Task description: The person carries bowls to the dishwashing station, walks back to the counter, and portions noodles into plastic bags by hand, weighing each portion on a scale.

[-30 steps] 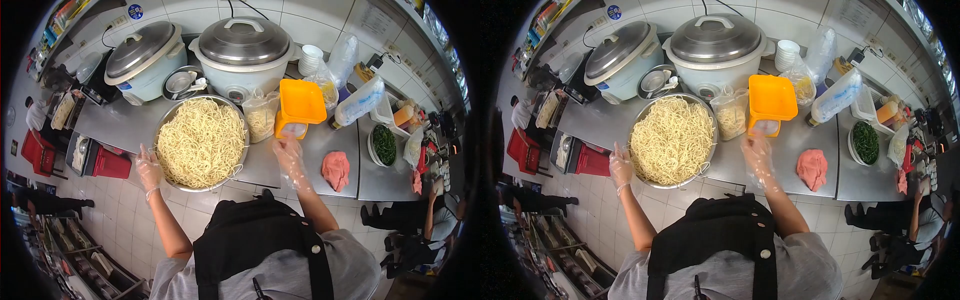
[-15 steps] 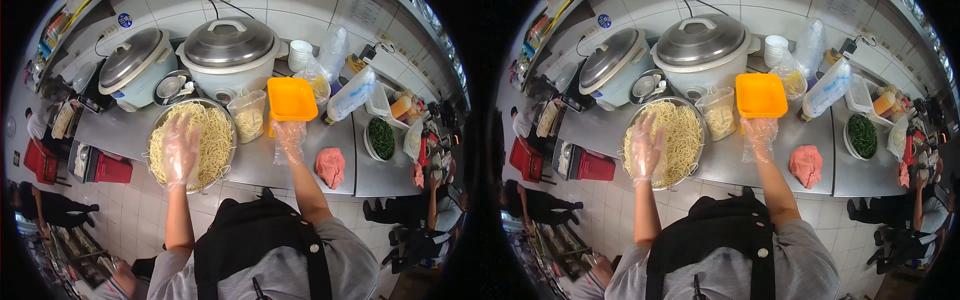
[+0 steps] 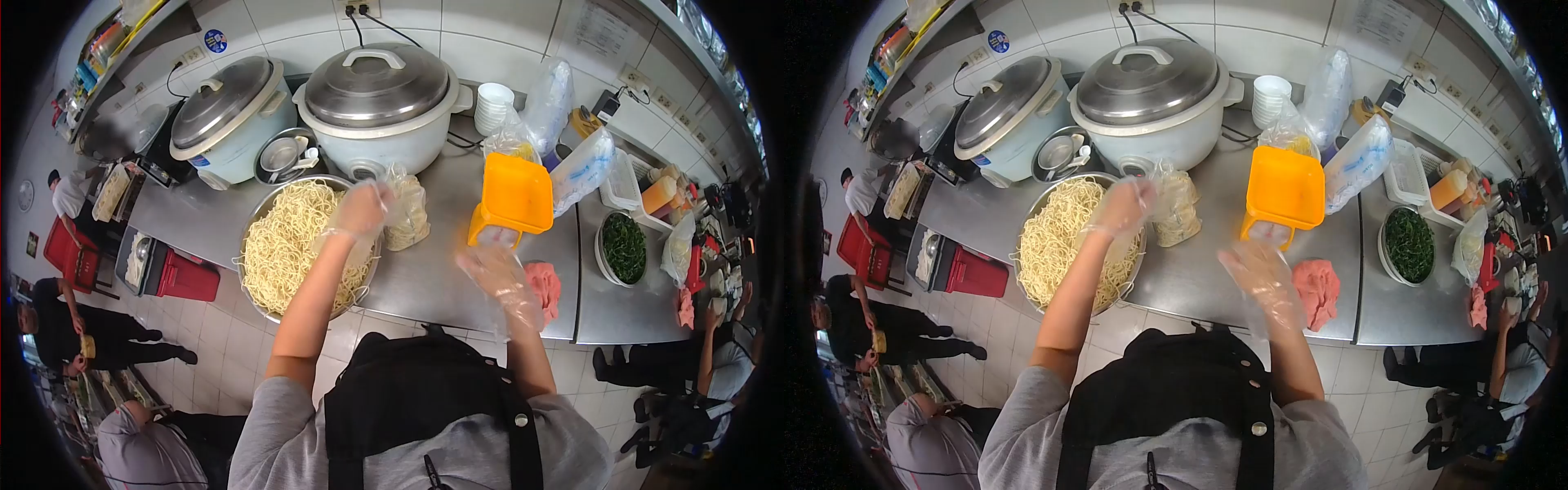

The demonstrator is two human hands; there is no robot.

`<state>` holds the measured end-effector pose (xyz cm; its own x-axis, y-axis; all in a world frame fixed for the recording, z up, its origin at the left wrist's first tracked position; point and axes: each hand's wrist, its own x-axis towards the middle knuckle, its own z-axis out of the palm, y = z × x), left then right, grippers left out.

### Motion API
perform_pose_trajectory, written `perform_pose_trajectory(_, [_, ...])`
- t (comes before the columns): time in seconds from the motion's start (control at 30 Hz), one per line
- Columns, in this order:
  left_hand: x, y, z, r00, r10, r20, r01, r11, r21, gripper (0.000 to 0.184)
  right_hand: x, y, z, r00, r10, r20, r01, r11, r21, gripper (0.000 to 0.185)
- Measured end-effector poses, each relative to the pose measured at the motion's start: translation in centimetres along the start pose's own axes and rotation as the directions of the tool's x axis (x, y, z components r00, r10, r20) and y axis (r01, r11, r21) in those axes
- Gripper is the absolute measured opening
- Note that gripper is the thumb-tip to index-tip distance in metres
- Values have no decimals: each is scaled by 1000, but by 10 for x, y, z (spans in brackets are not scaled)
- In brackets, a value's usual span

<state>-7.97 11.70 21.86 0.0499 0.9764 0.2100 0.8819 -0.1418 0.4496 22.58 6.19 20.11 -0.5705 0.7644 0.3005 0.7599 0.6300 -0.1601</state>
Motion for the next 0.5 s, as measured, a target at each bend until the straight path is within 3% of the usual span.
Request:
perform_pose_trajectory(0.03, [7, -8, 6, 985, -138, -100, 126, 985, -114, 24, 16, 11, 21, 938, -276, -211, 264, 961, -81, 18])
perform_pose_trajectory(0.1, [27, -15, 11, 967, -192, -169, 176, 979, -102, 25, 82, -16, -5, 988, -109, -112, 107, 994, -23, 13])
perform_pose_trajectory(0.17, [37, -7, 9, 939, -240, -246, 224, 970, -90, 26, 143, -30, 9, 964, 218, -154, -179, 956, 233, 17])
perform_pose_trajectory(0.23, [43, 9, 6, 917, -385, -110, 395, 913, 100, 28, 174, -34, 39, 910, 208, -360, -124, 962, 242, 28])
perform_pose_trajectory(0.27, [45, 5, 12, 915, -387, -117, 399, 911, 102, 28, 187, -35, 42, 910, 202, -363, -116, 962, 245, 28])
perform_pose_trajectory(0.3, [48, -2, 20, 908, -385, -166, 405, 908, 110, 27, 200, -36, 45, 936, 323, -137, -272, 915, 299, 32])
perform_pose_trajectory(0.33, [48, -8, 25, 899, -383, -210, 413, 903, 118, 27, 207, -37, 51, 901, 420, 104, -431, 847, 311, 36])
perform_pose_trajectory(0.47, [52, -34, 18, 882, -331, -336, 396, 906, 146, 26, 207, -23, 49, 917, 399, 32, -382, 849, 365, 38])
perform_pose_trajectory(0.5, [53, -37, 13, 891, -279, -358, 357, 918, 171, 23, 204, -24, 36, 888, 459, 10, -420, 802, 425, 35])
